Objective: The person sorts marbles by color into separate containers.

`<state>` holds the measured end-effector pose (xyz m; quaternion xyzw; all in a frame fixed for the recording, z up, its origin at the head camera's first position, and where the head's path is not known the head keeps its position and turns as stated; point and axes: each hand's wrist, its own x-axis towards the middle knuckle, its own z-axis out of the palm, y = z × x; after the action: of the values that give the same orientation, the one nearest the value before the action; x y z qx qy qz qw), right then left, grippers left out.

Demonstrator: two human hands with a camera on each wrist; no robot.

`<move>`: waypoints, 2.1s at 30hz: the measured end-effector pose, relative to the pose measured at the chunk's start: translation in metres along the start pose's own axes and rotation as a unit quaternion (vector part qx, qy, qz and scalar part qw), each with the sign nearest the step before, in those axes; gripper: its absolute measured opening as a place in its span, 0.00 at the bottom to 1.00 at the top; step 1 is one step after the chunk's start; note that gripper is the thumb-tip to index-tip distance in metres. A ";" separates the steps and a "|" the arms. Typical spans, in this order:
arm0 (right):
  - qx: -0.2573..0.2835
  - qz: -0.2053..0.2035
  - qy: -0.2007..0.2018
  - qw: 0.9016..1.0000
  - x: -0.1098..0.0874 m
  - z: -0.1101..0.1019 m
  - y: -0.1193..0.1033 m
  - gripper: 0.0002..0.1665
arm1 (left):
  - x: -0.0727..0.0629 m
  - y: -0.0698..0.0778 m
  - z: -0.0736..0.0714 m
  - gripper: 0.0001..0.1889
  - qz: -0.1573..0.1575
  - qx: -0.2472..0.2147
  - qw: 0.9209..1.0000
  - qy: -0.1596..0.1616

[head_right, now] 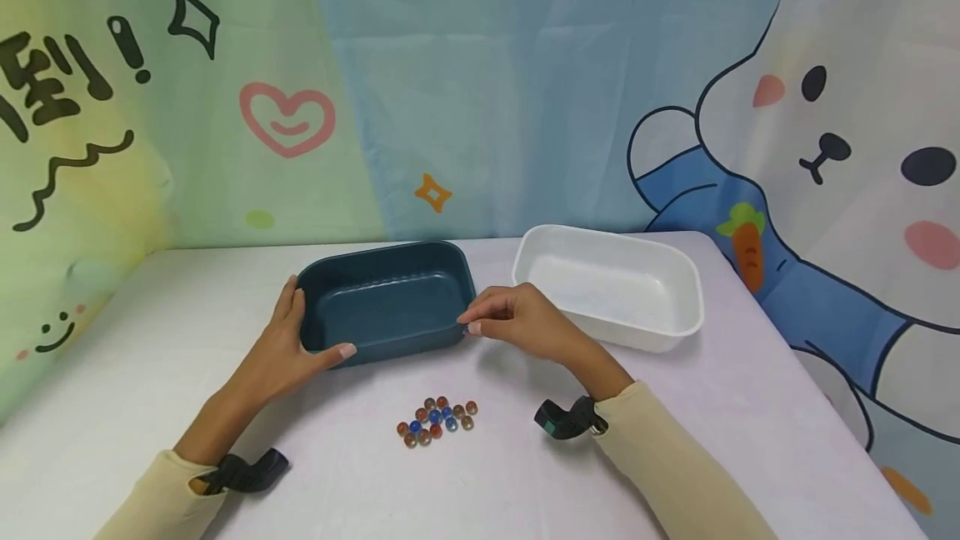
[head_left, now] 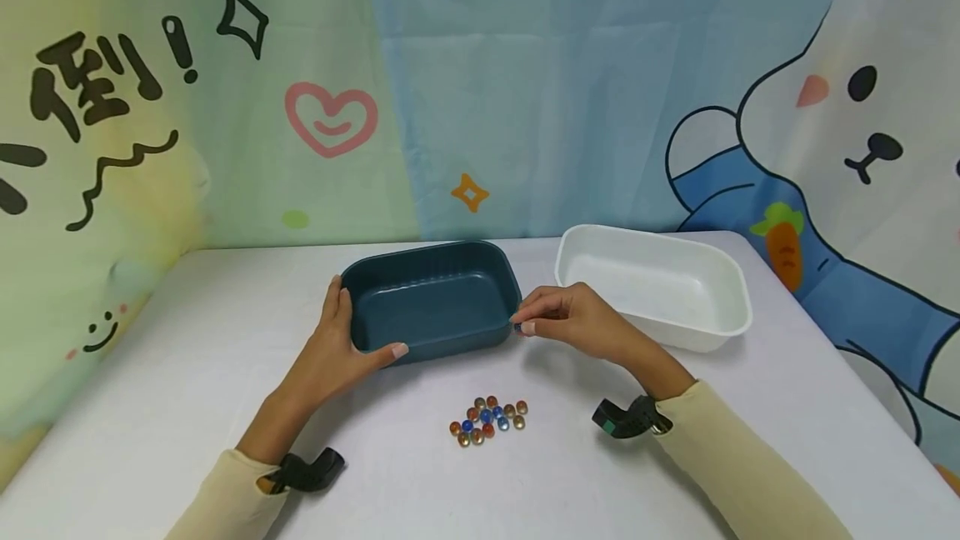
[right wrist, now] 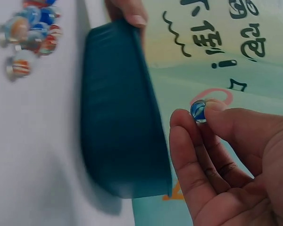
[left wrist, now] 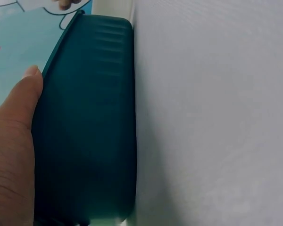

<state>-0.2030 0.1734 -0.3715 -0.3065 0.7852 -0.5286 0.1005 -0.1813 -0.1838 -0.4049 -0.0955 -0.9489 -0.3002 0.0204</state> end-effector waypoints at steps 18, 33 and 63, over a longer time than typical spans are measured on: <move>0.050 0.012 -0.003 0.999 0.044 -0.006 -0.013 0.12 | 0.000 0.002 0.000 0.66 0.016 0.003 1.000 -0.016; -0.020 0.099 -0.030 0.994 0.096 -0.015 -0.015 0.15 | 0.001 0.007 0.001 0.67 0.013 0.005 1.000 -0.010; 0.064 0.162 -0.004 0.985 0.124 -0.010 0.006 0.20 | 0.001 0.005 0.002 0.66 0.012 0.004 1.000 -0.013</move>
<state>-0.3079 0.1100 -0.3522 -0.1697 0.7885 -0.5536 0.2074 -0.1808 -0.1785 -0.4035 -0.1108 -0.9490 -0.2948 0.0121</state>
